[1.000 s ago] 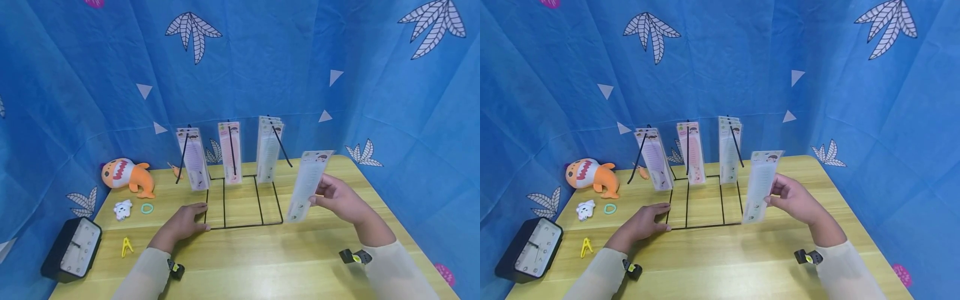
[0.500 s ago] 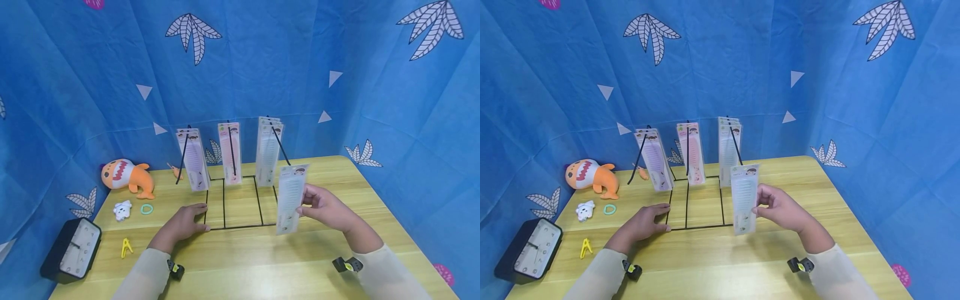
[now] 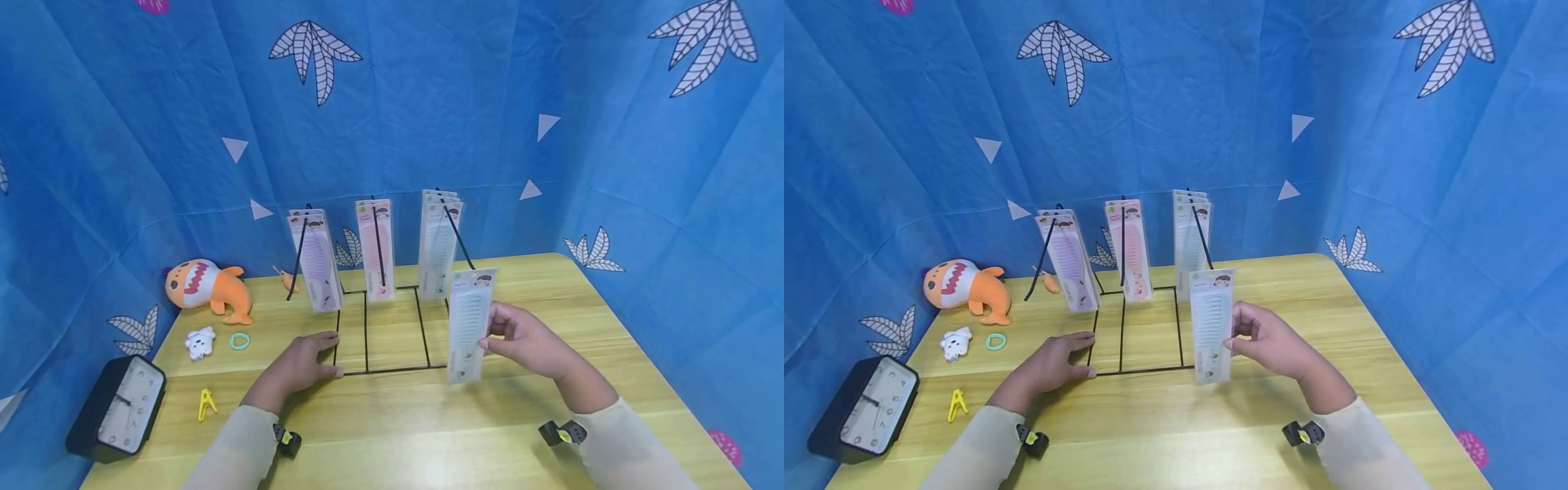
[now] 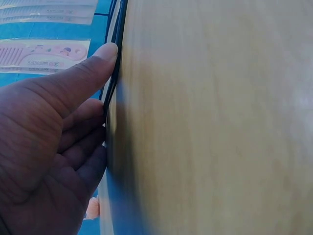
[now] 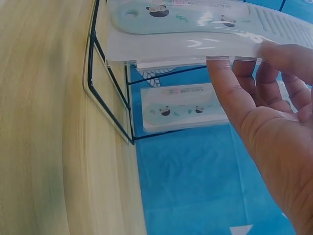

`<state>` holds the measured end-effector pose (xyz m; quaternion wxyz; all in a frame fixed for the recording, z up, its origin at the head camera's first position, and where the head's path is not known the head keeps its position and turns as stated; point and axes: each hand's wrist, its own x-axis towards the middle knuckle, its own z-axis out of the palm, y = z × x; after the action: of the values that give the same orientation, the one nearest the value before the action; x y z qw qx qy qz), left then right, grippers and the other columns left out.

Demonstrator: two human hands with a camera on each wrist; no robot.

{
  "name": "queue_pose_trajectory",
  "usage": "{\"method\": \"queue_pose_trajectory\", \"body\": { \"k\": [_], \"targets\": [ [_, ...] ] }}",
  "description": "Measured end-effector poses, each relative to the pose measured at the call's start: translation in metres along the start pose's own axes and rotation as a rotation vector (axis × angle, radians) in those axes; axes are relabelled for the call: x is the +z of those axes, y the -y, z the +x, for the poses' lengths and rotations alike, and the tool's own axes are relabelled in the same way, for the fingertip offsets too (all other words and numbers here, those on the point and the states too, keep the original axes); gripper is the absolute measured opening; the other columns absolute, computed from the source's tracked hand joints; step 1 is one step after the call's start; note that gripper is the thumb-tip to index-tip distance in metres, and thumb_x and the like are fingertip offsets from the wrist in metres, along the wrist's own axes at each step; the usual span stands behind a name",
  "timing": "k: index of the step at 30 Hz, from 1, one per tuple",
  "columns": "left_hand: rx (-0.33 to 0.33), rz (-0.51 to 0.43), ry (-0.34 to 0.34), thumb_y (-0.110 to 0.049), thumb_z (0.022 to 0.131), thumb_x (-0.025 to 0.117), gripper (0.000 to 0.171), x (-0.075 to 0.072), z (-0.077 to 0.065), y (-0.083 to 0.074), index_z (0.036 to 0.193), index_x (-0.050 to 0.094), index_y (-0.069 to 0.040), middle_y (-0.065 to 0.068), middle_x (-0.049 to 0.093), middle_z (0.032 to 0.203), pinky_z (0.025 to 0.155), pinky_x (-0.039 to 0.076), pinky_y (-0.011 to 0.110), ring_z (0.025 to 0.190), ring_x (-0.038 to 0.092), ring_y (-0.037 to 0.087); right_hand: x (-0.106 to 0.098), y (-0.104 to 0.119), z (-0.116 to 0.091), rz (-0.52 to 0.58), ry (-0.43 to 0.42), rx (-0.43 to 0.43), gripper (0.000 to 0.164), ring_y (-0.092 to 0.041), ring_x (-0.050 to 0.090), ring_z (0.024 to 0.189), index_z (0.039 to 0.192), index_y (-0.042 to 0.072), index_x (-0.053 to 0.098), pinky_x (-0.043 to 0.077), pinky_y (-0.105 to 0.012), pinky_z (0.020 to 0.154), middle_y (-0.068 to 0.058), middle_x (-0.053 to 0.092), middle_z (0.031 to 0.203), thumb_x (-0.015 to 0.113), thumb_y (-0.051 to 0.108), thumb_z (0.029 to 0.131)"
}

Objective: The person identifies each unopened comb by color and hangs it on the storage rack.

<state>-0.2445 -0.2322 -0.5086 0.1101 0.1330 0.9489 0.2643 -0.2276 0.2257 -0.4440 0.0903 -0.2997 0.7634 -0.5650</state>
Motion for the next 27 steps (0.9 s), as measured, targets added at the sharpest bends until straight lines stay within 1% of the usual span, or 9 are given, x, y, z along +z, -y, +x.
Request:
{"method": "queue_pose_trajectory", "body": {
  "k": [3,8,11,13,18,19,23,27],
  "targets": [
    [-0.003,-0.001,0.001,-0.031,0.096,0.087,0.072,0.000,-0.001,-0.001,0.157,0.059,-0.006,0.010,0.049,0.170,0.131,0.038,0.058,0.160,0.041,0.040,-0.001,0.000,0.000,-0.001,-0.005,-0.002,0.028,-0.013,0.075,0.113,0.130,-0.008,0.060,0.068,-0.033,0.091,-0.028,0.070,0.125,0.067,-0.007,0.102],
    [0.003,0.007,0.004,-0.033,0.096,0.087,0.072,-0.001,-0.002,-0.002,0.156,0.060,-0.006,0.011,0.049,0.170,0.131,0.039,0.059,0.159,0.042,0.041,-0.002,-0.001,0.002,0.001,-0.009,0.001,0.018,-0.016,0.076,0.111,0.120,-0.006,0.061,0.070,-0.037,0.088,-0.028,0.071,0.122,0.066,-0.007,0.102],
    [0.008,0.016,0.006,-0.034,0.096,0.087,0.072,-0.002,-0.003,-0.003,0.156,0.060,-0.005,0.013,0.049,0.170,0.130,0.039,0.060,0.159,0.042,0.043,-0.002,-0.002,0.003,-0.014,-0.030,0.026,0.015,-0.018,0.076,0.110,0.118,-0.005,0.060,0.070,-0.037,0.087,-0.027,0.071,0.121,0.066,-0.005,0.104],
    [-0.003,0.015,0.010,-0.035,0.096,0.086,0.073,-0.003,-0.002,-0.004,0.157,0.059,-0.006,0.012,0.049,0.170,0.131,0.038,0.059,0.159,0.042,0.042,-0.001,-0.001,0.005,-0.018,-0.059,0.057,0.013,-0.020,0.076,0.110,0.117,-0.004,0.060,0.070,-0.039,0.088,-0.026,0.071,0.122,0.066,-0.002,0.105],
    [-0.012,0.018,0.008,-0.033,0.096,0.086,0.071,-0.002,-0.002,-0.004,0.157,0.059,-0.006,0.012,0.049,0.170,0.132,0.037,0.058,0.160,0.041,0.041,0.002,0.002,0.010,-0.018,-0.165,0.152,0.016,-0.026,0.074,0.108,0.119,-0.002,0.059,0.070,-0.042,0.090,-0.023,0.071,0.123,0.067,0.005,0.107],
    [-0.009,0.018,0.005,-0.033,0.096,0.086,0.071,-0.002,-0.003,-0.004,0.156,0.060,-0.006,0.012,0.050,0.170,0.131,0.037,0.058,0.159,0.042,0.041,0.002,0.003,0.012,-0.026,-0.187,0.168,0.017,-0.027,0.074,0.107,0.119,-0.002,0.059,0.070,-0.041,0.089,-0.023,0.071,0.122,0.067,0.006,0.107],
    [-0.004,0.023,0.000,-0.032,0.095,0.087,0.071,-0.002,-0.003,-0.005,0.155,0.061,-0.005,0.012,0.051,0.169,0.131,0.038,0.059,0.159,0.043,0.042,0.006,0.003,0.018,-0.065,-0.260,0.200,0.016,-0.029,0.073,0.105,0.119,0.000,0.059,0.070,-0.038,0.088,-0.020,0.069,0.116,0.067,0.010,0.109],
    [-0.001,0.024,-0.004,-0.031,0.095,0.087,0.070,-0.002,-0.003,-0.005,0.155,0.061,-0.005,0.013,0.051,0.168,0.131,0.038,0.058,0.158,0.043,0.042,0.009,0.000,0.026,-0.082,-0.314,0.207,0.017,-0.030,0.074,0.105,0.120,0.000,0.060,0.070,-0.035,0.088,-0.019,0.067,0.113,0.066,0.013,0.110]
  ]
}}
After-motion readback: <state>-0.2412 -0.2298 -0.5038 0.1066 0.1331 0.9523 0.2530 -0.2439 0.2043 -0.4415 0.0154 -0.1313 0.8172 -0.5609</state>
